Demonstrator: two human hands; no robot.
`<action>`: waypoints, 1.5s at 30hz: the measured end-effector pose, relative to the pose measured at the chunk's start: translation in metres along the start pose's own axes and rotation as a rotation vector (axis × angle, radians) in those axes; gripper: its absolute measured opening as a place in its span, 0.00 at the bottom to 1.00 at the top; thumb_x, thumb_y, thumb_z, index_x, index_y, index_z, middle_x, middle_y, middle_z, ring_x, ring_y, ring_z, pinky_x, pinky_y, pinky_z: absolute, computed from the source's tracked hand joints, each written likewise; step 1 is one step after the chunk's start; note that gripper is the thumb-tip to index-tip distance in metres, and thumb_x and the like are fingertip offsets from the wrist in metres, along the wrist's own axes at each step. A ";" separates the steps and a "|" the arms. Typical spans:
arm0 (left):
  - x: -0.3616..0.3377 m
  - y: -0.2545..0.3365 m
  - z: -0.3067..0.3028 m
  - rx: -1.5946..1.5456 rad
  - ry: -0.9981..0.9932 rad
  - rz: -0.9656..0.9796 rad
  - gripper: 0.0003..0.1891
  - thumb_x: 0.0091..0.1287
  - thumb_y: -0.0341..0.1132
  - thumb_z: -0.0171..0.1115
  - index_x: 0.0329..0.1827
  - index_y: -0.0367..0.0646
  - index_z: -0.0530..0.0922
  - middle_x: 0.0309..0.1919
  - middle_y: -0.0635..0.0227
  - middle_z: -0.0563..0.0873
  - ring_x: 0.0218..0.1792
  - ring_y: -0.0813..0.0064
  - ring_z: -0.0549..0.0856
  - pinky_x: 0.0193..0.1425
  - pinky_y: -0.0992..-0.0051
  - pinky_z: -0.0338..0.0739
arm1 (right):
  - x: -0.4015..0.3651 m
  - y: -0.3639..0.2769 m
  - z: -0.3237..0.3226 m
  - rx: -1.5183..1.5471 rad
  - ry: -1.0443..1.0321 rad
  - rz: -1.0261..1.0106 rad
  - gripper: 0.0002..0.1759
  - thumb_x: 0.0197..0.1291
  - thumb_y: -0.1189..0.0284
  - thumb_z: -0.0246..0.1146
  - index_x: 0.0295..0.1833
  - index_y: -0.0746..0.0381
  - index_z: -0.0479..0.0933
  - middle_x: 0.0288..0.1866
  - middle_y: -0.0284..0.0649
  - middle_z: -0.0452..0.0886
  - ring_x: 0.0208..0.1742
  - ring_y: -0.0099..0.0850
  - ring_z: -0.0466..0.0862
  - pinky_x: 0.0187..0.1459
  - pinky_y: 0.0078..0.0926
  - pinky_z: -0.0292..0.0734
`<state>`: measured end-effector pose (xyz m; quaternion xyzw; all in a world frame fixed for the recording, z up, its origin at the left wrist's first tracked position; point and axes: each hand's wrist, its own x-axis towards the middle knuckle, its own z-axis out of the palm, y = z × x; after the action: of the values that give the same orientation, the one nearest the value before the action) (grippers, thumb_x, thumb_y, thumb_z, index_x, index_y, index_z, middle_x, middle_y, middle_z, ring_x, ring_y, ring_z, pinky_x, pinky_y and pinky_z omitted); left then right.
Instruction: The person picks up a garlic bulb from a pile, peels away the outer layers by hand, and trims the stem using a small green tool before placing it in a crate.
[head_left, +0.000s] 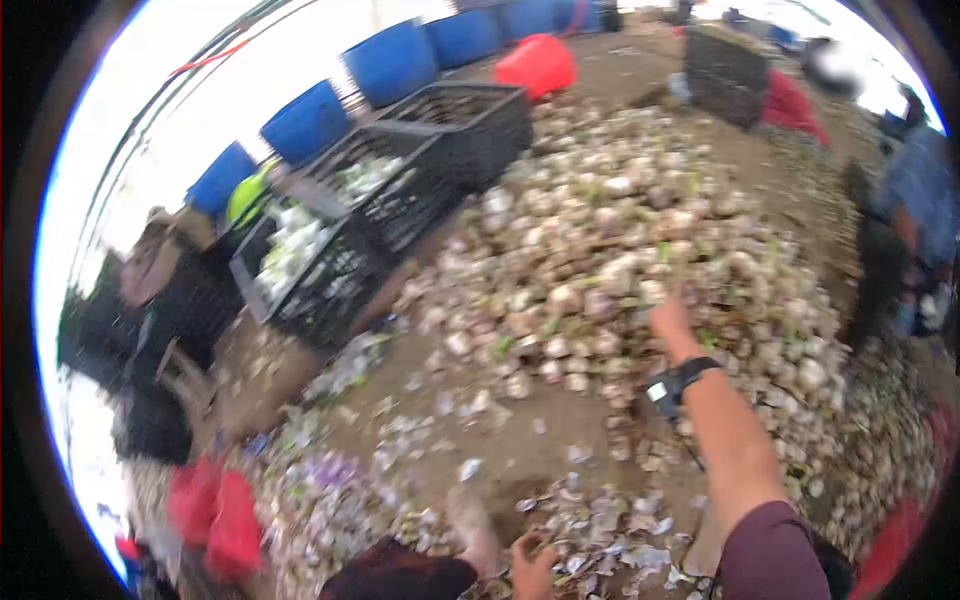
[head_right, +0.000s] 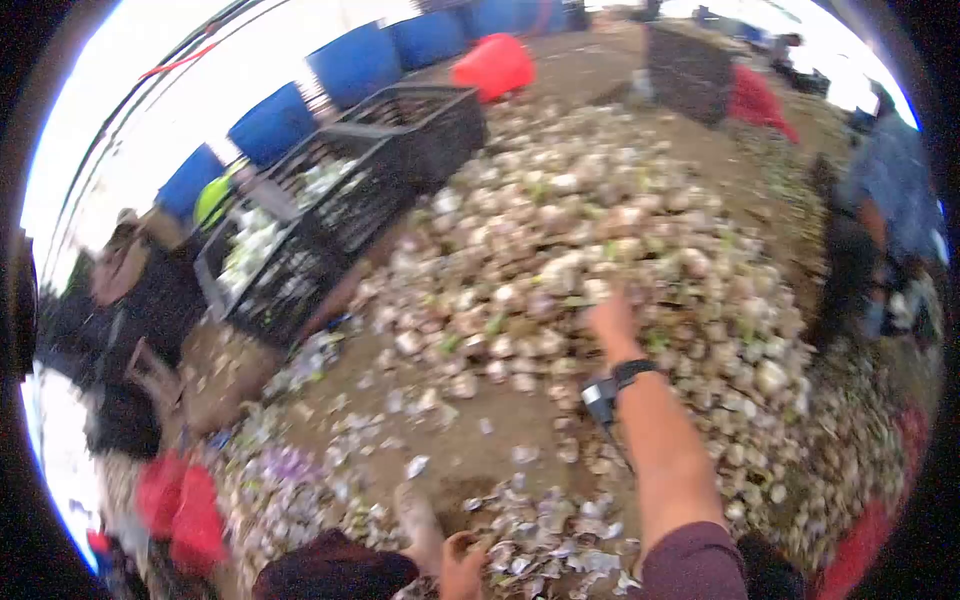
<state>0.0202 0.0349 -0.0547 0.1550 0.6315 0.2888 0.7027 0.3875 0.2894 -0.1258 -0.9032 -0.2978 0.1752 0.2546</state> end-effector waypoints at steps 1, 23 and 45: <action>-0.010 0.017 0.012 0.176 0.080 0.051 0.21 0.63 0.30 0.57 0.59 0.46 0.65 0.55 0.60 0.69 0.53 0.65 0.72 0.52 0.65 0.70 | -0.001 -0.003 -0.001 0.024 0.061 0.003 0.36 0.50 0.71 0.59 0.67 0.59 0.57 0.47 0.48 0.78 0.40 0.45 0.79 0.45 0.41 0.72; 0.031 -0.039 -0.009 0.035 -0.135 0.364 0.33 0.68 0.59 0.40 0.68 0.46 0.53 0.49 0.64 0.74 0.46 0.73 0.74 0.47 0.74 0.71 | -0.374 0.009 -0.058 0.162 -0.600 -0.746 0.34 0.48 0.76 0.64 0.63 0.62 0.62 0.58 0.45 0.68 0.53 0.34 0.72 0.50 0.28 0.70; -0.063 0.016 -0.046 0.506 -0.454 1.086 0.33 0.51 0.26 0.64 0.60 0.39 0.58 0.57 0.58 0.66 0.58 0.67 0.68 0.64 0.70 0.62 | -0.433 0.001 -0.114 0.537 -0.513 -0.275 0.18 0.58 0.65 0.62 0.44 0.69 0.69 0.32 0.40 0.78 0.33 0.26 0.74 0.36 0.27 0.71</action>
<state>-0.0304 0.0029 -0.0023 0.6711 0.3472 0.4058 0.5142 0.1120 -0.0232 0.0366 -0.6831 -0.4136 0.4312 0.4199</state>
